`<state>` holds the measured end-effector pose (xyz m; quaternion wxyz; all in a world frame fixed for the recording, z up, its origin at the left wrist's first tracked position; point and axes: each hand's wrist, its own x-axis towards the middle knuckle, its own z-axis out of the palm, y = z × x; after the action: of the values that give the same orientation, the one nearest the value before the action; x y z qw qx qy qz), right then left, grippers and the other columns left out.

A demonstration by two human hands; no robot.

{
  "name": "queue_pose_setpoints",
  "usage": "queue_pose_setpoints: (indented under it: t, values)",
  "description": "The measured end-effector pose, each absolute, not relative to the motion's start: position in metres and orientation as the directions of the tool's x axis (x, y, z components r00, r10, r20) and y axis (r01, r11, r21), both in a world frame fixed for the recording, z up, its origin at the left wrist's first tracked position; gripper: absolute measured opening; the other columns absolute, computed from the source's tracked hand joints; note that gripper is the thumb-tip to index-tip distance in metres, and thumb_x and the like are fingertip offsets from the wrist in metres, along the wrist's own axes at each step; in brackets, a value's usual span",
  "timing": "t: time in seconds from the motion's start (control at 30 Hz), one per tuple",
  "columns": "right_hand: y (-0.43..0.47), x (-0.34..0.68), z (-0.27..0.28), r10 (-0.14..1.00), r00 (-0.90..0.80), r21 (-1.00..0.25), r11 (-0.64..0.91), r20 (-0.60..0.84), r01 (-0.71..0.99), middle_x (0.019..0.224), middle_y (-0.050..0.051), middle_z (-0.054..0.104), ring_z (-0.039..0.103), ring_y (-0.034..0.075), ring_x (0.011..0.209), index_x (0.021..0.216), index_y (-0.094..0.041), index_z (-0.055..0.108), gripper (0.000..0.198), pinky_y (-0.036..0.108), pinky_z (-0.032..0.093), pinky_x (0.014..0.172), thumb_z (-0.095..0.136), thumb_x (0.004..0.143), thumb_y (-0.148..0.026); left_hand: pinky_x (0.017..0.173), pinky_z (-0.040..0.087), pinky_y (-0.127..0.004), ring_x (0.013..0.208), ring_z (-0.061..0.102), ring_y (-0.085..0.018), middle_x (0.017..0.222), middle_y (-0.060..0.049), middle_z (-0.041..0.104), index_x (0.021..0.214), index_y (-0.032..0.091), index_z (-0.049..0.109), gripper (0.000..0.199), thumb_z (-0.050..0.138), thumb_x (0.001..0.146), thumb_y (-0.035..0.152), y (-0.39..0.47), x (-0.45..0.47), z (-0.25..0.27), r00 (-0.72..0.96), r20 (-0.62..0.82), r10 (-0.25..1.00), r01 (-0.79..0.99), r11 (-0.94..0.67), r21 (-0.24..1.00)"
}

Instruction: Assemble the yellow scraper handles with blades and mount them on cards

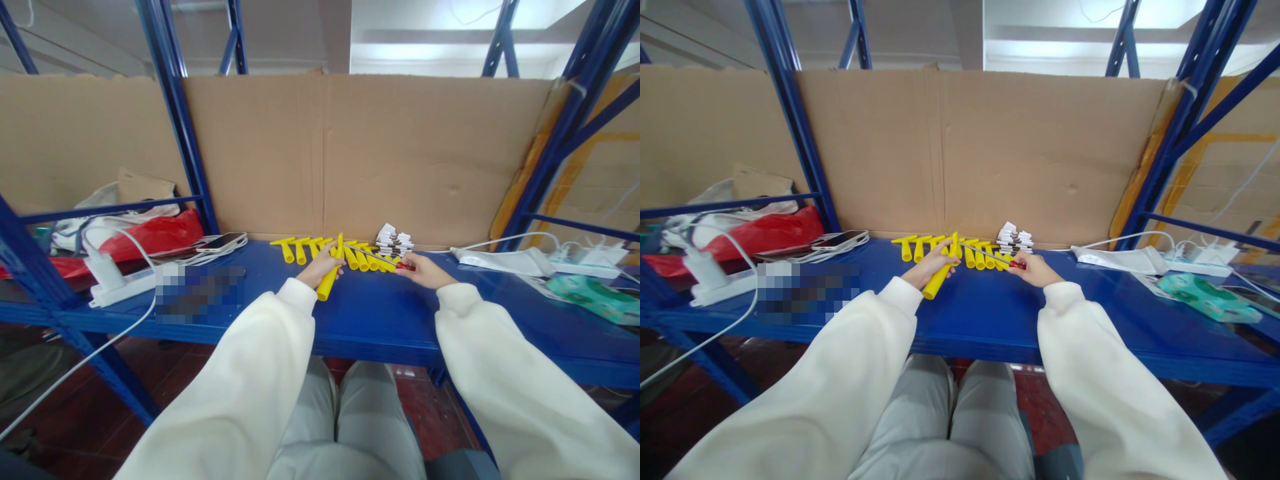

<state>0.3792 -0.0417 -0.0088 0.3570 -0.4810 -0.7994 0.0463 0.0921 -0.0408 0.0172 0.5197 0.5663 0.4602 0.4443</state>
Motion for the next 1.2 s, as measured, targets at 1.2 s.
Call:
queue_pose_setpoints:
  t: [1.2]
  values:
    - [-0.048,0.3832,-0.0052,0.81,-0.226,-0.404,0.486,0.541,0.775,0.066,0.003,0.061,0.054,0.019,0.064,0.068,-0.024,0.049,0.038,0.031,0.042,0.061,0.066,0.075,-0.057,0.046,0.042,-0.018,0.044,0.052,-0.006,0.077,0.003,0.056,0.149,0.022,0.039,0.067,0.055,0.087,0.004,-0.0387,0.0917,0.0123,0.195,0.103,0.975,0.202,-0.143,0.969]
